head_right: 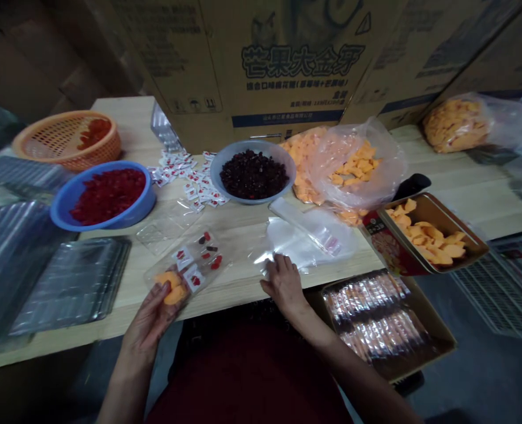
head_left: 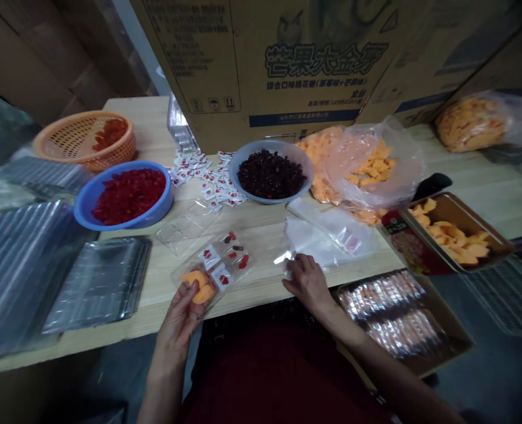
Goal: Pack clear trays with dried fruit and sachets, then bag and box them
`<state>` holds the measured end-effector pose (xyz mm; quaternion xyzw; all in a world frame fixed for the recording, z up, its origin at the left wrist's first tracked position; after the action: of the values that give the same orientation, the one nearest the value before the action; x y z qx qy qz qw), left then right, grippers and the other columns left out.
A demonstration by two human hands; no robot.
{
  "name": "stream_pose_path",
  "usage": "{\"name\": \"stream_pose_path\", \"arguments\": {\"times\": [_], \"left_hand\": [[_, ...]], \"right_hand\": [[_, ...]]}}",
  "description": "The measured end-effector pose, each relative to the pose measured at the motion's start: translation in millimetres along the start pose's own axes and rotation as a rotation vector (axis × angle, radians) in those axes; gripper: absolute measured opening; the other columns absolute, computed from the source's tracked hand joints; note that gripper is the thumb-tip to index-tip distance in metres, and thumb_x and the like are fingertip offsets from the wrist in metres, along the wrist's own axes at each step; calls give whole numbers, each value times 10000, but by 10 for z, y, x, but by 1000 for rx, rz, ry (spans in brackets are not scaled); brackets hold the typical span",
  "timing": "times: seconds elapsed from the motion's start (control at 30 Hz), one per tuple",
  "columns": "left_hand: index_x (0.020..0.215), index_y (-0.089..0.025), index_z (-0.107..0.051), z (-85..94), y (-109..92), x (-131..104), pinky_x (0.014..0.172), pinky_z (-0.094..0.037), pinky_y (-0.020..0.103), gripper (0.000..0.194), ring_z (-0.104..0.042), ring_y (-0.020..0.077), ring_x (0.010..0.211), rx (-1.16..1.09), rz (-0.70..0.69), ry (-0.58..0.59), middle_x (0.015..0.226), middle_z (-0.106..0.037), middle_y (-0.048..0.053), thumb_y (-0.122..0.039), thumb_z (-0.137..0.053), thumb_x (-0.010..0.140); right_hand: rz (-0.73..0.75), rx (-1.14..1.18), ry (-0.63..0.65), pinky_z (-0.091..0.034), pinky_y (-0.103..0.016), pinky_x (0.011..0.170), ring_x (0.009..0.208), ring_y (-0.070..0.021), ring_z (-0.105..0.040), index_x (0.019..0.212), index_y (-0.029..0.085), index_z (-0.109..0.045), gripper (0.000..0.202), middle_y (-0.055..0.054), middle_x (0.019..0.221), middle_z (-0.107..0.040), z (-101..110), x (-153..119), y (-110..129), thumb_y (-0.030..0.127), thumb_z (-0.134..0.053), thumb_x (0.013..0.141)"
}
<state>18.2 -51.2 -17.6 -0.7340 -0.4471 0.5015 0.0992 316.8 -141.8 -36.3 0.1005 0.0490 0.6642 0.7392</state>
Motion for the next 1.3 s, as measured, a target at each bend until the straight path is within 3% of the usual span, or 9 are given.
{"name": "stream_pose_path", "arguments": {"times": [0.07, 0.23, 0.37, 0.53, 0.7, 0.87, 1.0, 1.17, 1.3], "left_hand": [[935, -158, -645, -49, 43, -12, 456, -557, 141, 188, -713, 131, 660, 0, 27, -23, 927, -727, 41, -31, -671, 800], [1030, -138, -644, -194, 117, -4, 458, -553, 138, 247, -711, 124, 645, 16, 39, -45, 922, -718, 52, -13, -629, 818], [1048, -139, -647, -273, 132, 18, 442, -549, 147, 251, -704, 122, 614, 25, 22, -51, 904, -713, 46, -21, -619, 829], [1072, -151, -652, -471, 210, 10, 577, -613, 183, 257, -743, 150, 739, 12, 46, -66, 974, -731, 67, -36, -617, 844], [1089, -153, -647, -653, 348, -14, 553, -610, 191, 278, -742, 156, 736, 26, 56, -71, 981, -743, 77, -34, -627, 838], [1059, -142, -656, -597, 546, -93, 682, -630, 229, 315, -743, 162, 800, 98, 1, 46, 1008, -747, 74, -93, -759, 766], [1067, -141, -648, -482, 692, -227, 790, -627, 290, 381, -748, 192, 867, 183, -49, 28, 1035, -752, 88, -186, -824, 731], [1160, -157, -632, -391, 773, -378, 845, -602, 303, 506, -750, 203, 903, 258, -116, 21, 1041, -759, 79, -286, -846, 720], [1137, -155, -649, -416, 903, -488, 822, -590, 285, 531, -747, 197, 871, 278, -150, 1, 1028, -762, 78, -324, -869, 685]], "right_hand": [[8, -52, 69, -497, -405, 798, 991, -303, -578, 1005, 162, -674, 153, -159, 1074, -648, -43, 60, 61, 127, -643, 859], [4, 34, 180, -439, -328, 661, 827, -248, -620, 819, 159, -667, 214, -136, 911, -683, -10, 250, -49, -21, -552, 830], [-45, 349, 125, -405, -268, 627, 697, -171, -607, 703, 199, -625, 194, -43, 762, -671, -51, 320, -257, 101, -572, 862], [-238, 747, 32, -348, -246, 547, 553, -134, -513, 586, 209, -570, 277, 20, 579, -590, -214, 372, -373, 335, -705, 792], [-162, 909, 69, -306, -247, 515, 512, -121, -450, 517, 206, -528, 386, 19, 512, -519, -248, 402, -375, 398, -627, 837], [-176, 954, 33, -366, -247, 561, 567, -136, -521, 612, 203, -601, 164, 4, 599, -592, -250, 371, -381, 262, -577, 763], [-176, 1009, 15, -402, -247, 567, 584, -140, -540, 642, 201, -584, 172, 1, 618, -592, -257, 338, -347, 286, -536, 784], [-261, 1094, -114, -383, -241, 541, 553, -129, -477, 662, 213, -523, 156, 29, 580, -519, -263, 306, -271, 302, -541, 789], [-181, 971, -163, -379, -249, 577, 580, -137, -479, 675, 223, -494, 170, 24, 610, -512, -284, 280, -202, 295, -512, 828]]}}
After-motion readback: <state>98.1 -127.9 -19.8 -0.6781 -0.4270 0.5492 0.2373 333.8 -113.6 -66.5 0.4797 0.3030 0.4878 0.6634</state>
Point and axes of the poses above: each hand's wrist, its own x-axis towards the middle knuckle, its own z-axis out of the back of the hand, y = z × x, the point moved 1 cm from there along x, towards the middle knuckle
